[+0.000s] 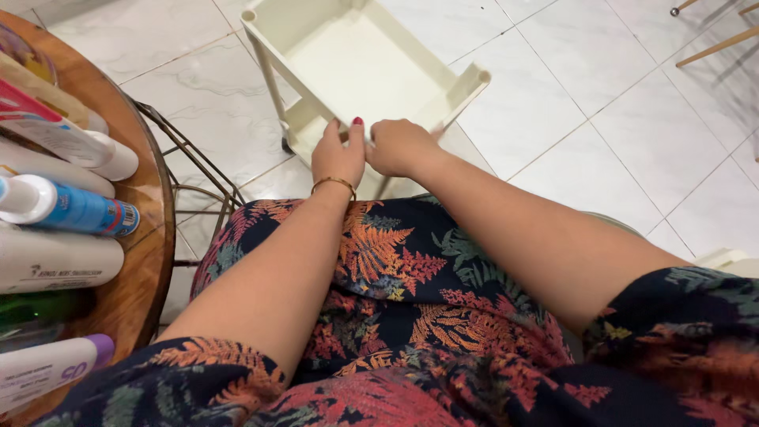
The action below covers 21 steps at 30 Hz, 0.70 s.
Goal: The person assembles a white plastic storage cart by inserting white cylindrical poles into the cart's corner sockets. They use a patterned cloth to grip the poles while pushing them into place, repeating the process for each leg.
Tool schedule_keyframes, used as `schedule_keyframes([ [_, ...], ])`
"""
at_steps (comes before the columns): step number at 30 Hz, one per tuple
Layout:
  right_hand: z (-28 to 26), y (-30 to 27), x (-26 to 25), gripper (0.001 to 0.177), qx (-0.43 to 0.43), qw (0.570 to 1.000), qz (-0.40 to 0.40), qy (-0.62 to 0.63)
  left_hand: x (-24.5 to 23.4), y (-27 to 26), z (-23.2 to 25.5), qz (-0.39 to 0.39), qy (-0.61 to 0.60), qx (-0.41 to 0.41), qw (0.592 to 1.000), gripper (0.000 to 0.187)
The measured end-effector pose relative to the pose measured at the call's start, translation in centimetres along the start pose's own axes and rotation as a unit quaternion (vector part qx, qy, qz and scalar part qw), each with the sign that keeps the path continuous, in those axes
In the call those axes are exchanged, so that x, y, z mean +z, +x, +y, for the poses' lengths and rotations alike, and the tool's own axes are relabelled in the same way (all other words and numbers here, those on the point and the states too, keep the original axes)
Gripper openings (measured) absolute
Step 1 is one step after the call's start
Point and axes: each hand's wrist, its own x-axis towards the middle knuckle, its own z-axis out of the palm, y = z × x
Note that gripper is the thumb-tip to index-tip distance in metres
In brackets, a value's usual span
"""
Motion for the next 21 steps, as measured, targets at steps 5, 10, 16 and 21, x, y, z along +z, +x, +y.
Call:
schedule_keyframes([
  [5, 1.3, 0.3, 2.0, 0.045, -0.168, 0.979, 0.091, -0.066, -1.2, -0.4, 0.2, -0.033, 0.006, -0.07, 0.997, 0.068],
  [10, 0.9, 1.7, 5.8, 0.038, -0.194, 0.957, 0.208, -0.054, -1.4, 0.1, -0.1, 0.027, 0.013, -0.035, 0.999, 0.06],
  [16, 5.7, 9.2, 3.7, 0.039, -0.308, 0.882, 0.235, 0.268, -1.4, -3.1, 1.7, 0.005, 0.01, -0.076, 0.997, 0.069],
  [21, 16.5, 9.6, 0.2, 0.044, -0.023, 0.961, 0.275, 0.026, -0.3, -6.2, 2.7, -0.014, 0.044, -0.079, 0.996, 0.058],
])
